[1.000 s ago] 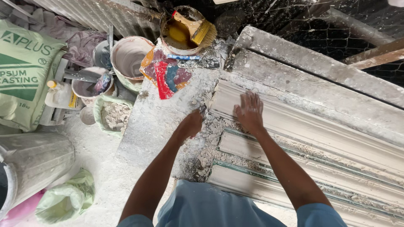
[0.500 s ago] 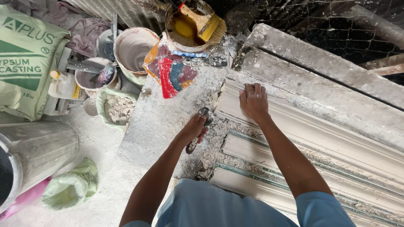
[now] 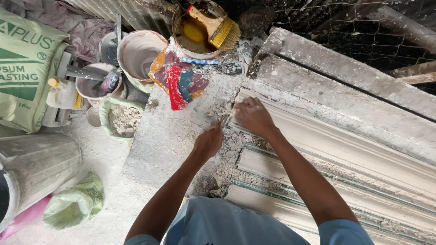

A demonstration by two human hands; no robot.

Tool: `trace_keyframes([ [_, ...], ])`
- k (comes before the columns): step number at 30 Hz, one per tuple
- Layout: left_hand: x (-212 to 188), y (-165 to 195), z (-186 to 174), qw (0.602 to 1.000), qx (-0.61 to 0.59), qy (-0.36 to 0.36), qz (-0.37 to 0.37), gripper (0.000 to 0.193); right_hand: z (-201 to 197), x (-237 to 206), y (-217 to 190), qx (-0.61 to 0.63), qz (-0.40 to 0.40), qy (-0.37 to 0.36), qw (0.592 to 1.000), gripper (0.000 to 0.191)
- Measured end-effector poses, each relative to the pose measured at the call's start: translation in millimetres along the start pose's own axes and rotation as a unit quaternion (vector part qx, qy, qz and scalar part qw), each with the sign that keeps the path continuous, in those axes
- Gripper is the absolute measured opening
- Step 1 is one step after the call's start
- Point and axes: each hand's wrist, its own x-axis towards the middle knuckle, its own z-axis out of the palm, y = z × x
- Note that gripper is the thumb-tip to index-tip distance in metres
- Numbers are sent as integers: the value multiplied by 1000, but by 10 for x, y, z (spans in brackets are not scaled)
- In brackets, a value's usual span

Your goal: The person twists small wire pieces by hand and places them along plaster cornice mouldings on the work table. They then use a small hand tool to scrape excess plaster from the moulding grooves and press the mouldings flat on the table.

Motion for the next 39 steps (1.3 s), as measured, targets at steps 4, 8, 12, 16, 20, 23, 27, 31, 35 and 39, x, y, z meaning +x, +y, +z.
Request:
trace_keyframes([
  [4, 38, 19, -124, 997, -15, -69, -9, 34, 44, 271, -206, -6, 7, -53, 999, 33],
  [8, 67, 46, -192, 996, 30, -82, 10, 34, 33, 476, -46, 46, -22, -154, 987, 28],
  [12, 71, 137, -141, 996, 19, -83, -24, 27, 75, 364, 217, 392, 47, -163, 904, 37],
  [16, 51, 338, -111, 991, 7, -101, -89, 46, 200, 282, 270, 506, 58, -120, 852, 34],
  [20, 132, 435, -161, 965, -84, -137, -207, 38, 220, 265, 203, 553, 30, -83, 829, 37],
  [23, 206, 350, -226, 944, -191, -103, -249, 44, 202, 233, 118, 567, 34, -67, 820, 36],
  [27, 216, 232, -277, 950, -254, -42, -178, 35, 209, 134, 3, 575, 72, -48, 814, 31],
  [31, 169, 293, -206, 957, -236, -4, -171, 35, 240, 3, -41, 524, 106, -4, 845, 27],
  [35, 163, 277, -96, 986, -115, -61, -107, 41, 236, -19, -22, 497, 116, 10, 860, 33],
  [39, 172, 196, -40, 970, -211, -11, -123, 34, 229, -44, -8, 418, 127, 31, 899, 35],
])
